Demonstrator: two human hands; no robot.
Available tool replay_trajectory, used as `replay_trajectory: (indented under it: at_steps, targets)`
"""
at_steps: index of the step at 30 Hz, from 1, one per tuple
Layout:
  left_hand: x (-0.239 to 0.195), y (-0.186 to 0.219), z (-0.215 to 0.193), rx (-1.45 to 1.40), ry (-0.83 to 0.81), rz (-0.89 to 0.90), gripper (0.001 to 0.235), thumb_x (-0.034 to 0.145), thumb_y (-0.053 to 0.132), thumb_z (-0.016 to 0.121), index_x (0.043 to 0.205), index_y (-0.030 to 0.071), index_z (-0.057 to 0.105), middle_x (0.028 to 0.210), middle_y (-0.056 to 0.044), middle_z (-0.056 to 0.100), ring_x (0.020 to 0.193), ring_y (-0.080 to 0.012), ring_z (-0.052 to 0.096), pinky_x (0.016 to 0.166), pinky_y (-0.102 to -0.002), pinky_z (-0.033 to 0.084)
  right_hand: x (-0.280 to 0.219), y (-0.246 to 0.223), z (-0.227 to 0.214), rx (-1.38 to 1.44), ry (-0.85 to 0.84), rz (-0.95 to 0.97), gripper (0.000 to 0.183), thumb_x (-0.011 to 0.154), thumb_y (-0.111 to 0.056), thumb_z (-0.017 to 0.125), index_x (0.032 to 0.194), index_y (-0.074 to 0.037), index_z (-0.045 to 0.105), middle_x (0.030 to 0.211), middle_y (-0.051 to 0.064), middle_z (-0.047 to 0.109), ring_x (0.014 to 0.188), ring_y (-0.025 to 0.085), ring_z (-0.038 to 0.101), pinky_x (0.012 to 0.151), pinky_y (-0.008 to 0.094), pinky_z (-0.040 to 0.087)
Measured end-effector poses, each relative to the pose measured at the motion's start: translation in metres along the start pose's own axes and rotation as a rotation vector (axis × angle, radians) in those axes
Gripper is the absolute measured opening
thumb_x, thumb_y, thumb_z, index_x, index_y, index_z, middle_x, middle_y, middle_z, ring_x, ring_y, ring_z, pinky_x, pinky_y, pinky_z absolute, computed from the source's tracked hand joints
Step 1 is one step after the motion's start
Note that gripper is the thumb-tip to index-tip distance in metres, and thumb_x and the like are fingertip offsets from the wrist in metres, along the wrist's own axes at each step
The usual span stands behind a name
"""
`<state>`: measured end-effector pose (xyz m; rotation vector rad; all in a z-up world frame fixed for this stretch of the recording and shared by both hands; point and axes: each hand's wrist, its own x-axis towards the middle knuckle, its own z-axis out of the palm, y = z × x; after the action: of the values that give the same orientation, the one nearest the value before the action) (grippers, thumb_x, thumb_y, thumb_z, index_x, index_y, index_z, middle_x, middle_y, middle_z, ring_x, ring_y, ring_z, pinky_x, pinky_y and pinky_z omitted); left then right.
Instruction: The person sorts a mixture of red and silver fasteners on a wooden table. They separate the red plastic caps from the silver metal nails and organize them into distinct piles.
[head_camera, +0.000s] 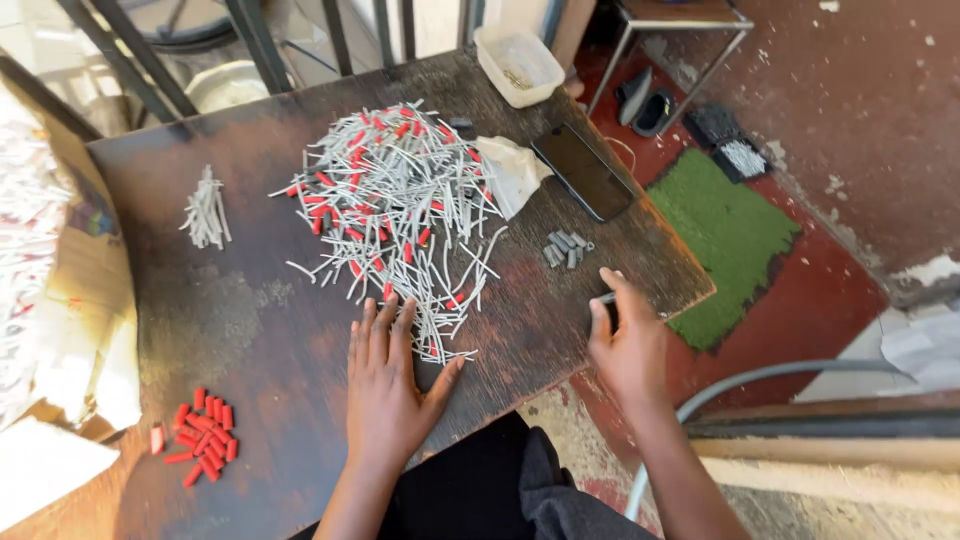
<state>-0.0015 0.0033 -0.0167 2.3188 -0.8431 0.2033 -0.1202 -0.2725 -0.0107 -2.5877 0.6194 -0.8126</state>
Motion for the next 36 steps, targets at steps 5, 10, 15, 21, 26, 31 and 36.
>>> replay_trajectory:
  at_steps: [5,10,15,21,26,31,36]
  targets:
    - [-0.002,0.0,-0.001,0.013,0.015,0.012,0.08,0.095,0.06,0.059,0.155,0.009,0.042,0.157,-0.015,0.044,0.155,-0.0386,0.025,0.124,-0.055,0.022,0.063,0.053,0.025,0.197,0.14,0.067,0.013,0.096,-0.012,0.076,0.108,-0.01,0.072,0.097,0.003,0.075,0.083,0.016,0.069,0.072,0.031,0.054]
    - [0.001,0.0,-0.001,0.014,0.026,0.016,0.081,0.093,0.059,0.062,0.154,0.009,0.043,0.157,-0.014,0.045,0.154,-0.0388,0.027,0.123,-0.054,0.023,0.09,0.042,0.037,0.132,0.058,0.035,0.018,0.102,-0.024,0.061,0.107,-0.015,0.075,0.111,0.005,0.077,0.098,0.027,0.07,0.073,0.04,0.051]
    - [0.002,0.0,0.0,0.023,0.031,0.019,0.082,0.092,0.059,0.063,0.155,0.01,0.042,0.156,-0.014,0.045,0.155,-0.0376,0.027,0.125,-0.053,0.022,0.085,0.032,0.046,0.034,0.034,-0.005,0.021,0.098,-0.019,0.063,0.114,-0.012,0.075,0.111,0.01,0.068,0.102,0.036,0.06,0.081,0.05,0.049]
    - [0.002,0.0,0.0,0.023,0.034,0.019,0.082,0.092,0.059,0.062,0.154,0.01,0.043,0.158,-0.014,0.044,0.155,-0.0374,0.027,0.125,-0.053,0.021,0.071,0.026,0.046,0.03,0.103,-0.063,0.023,0.098,-0.017,0.064,0.118,-0.012,0.074,0.118,0.005,0.072,0.102,0.034,0.06,0.089,0.046,0.048]
    - [0.002,-0.001,0.001,0.008,0.036,0.011,0.08,0.092,0.058,0.063,0.153,0.01,0.044,0.156,-0.013,0.045,0.155,-0.0379,0.027,0.125,-0.053,0.021,0.066,0.024,0.044,0.077,0.109,-0.082,0.027,0.103,-0.025,0.062,0.124,-0.012,0.072,0.123,0.007,0.071,0.106,0.033,0.06,0.086,0.044,0.049]
    - [0.001,-0.002,0.0,-0.011,0.042,0.008,0.078,0.092,0.059,0.062,0.151,0.01,0.046,0.154,-0.014,0.047,0.154,-0.0393,0.028,0.124,-0.055,0.022,0.066,0.022,0.041,0.141,0.087,-0.057,0.029,0.1,-0.025,0.067,0.125,-0.01,0.071,0.122,0.009,0.069,0.113,0.03,0.061,0.086,0.042,0.053]
    - [0.0,-0.003,0.0,-0.018,0.018,0.004,0.078,0.094,0.06,0.06,0.152,0.01,0.045,0.156,-0.013,0.045,0.155,-0.0383,0.024,0.124,-0.055,0.02,0.063,0.017,0.036,0.225,0.102,-0.013,0.03,0.1,-0.026,0.069,0.126,-0.011,0.07,0.127,0.01,0.063,0.115,0.026,0.063,0.085,0.039,0.053]
